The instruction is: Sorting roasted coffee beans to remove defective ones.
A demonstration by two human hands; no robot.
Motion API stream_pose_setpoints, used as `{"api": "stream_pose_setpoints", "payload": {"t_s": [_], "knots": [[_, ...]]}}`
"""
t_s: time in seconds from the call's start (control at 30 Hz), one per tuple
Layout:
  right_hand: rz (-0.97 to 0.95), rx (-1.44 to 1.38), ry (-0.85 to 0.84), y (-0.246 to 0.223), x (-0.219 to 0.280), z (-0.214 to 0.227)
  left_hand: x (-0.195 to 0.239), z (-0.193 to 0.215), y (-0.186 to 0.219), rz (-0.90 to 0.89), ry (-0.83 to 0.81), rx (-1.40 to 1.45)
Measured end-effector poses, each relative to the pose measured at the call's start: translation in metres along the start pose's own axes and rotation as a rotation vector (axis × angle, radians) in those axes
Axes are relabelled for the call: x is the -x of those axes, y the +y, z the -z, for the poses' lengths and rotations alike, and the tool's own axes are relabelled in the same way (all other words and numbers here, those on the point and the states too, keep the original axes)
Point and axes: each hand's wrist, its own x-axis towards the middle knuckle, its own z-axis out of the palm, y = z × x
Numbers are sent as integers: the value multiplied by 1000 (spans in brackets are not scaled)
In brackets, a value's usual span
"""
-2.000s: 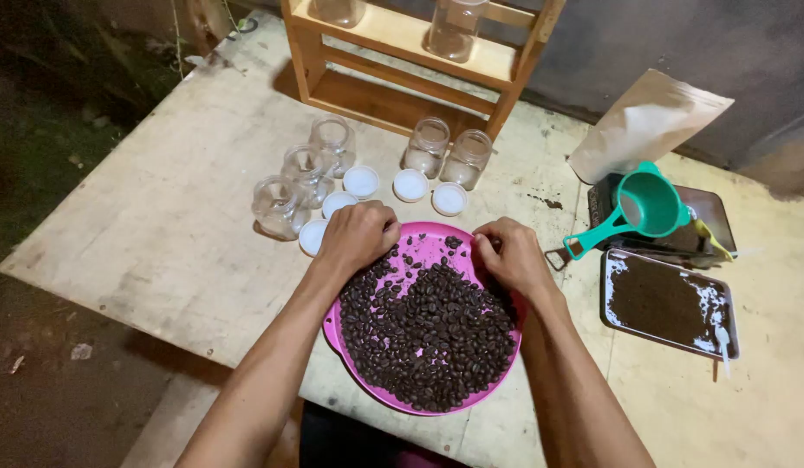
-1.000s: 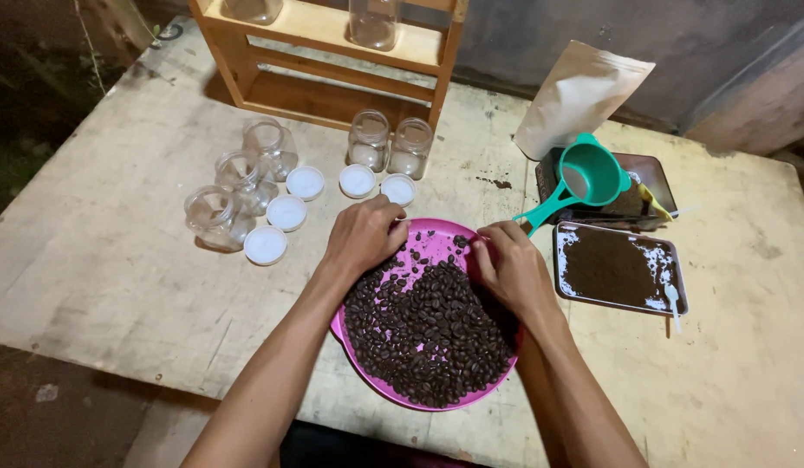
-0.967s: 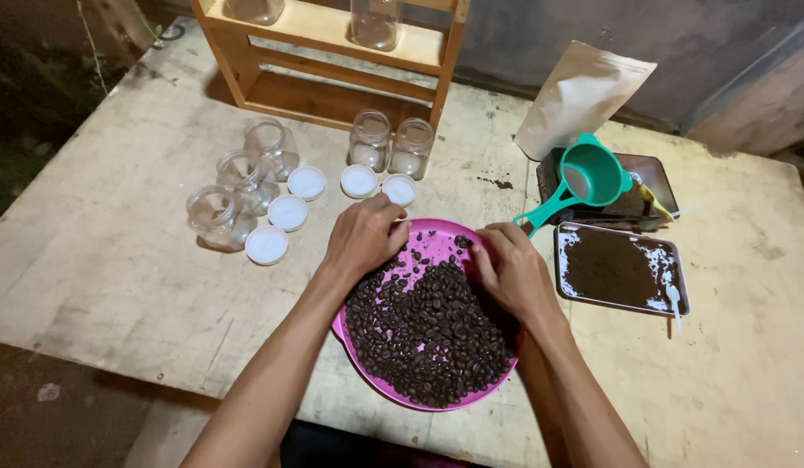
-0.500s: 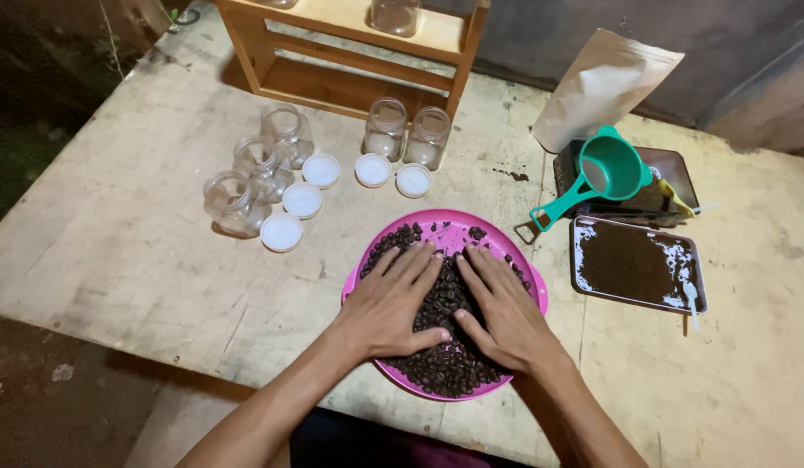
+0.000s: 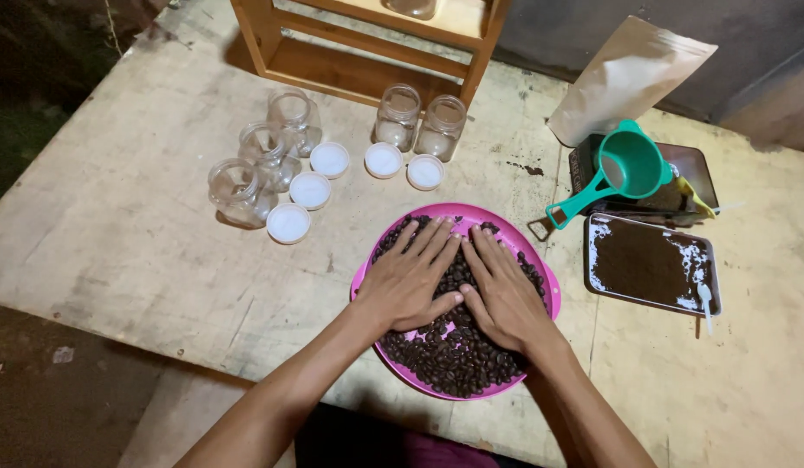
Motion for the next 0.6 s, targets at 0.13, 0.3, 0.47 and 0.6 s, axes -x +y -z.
{"api": "stream_pose_setpoints", "payload": {"t_s": [0.13, 0.3, 0.47, 0.6], "knots": [[-12, 25, 7, 4, -5, -2, -4, -3, -5, -46, 83, -3], [-35, 29, 60, 5, -9, -5, -11, -14, -13, -72, 282, 57], [-47, 35, 91, 1, -8, -6, -16, -20, -17, -92, 349, 101], [-23, 24, 134, 3, -10, -9, -16, -16, -15, -84, 381, 111]]}}
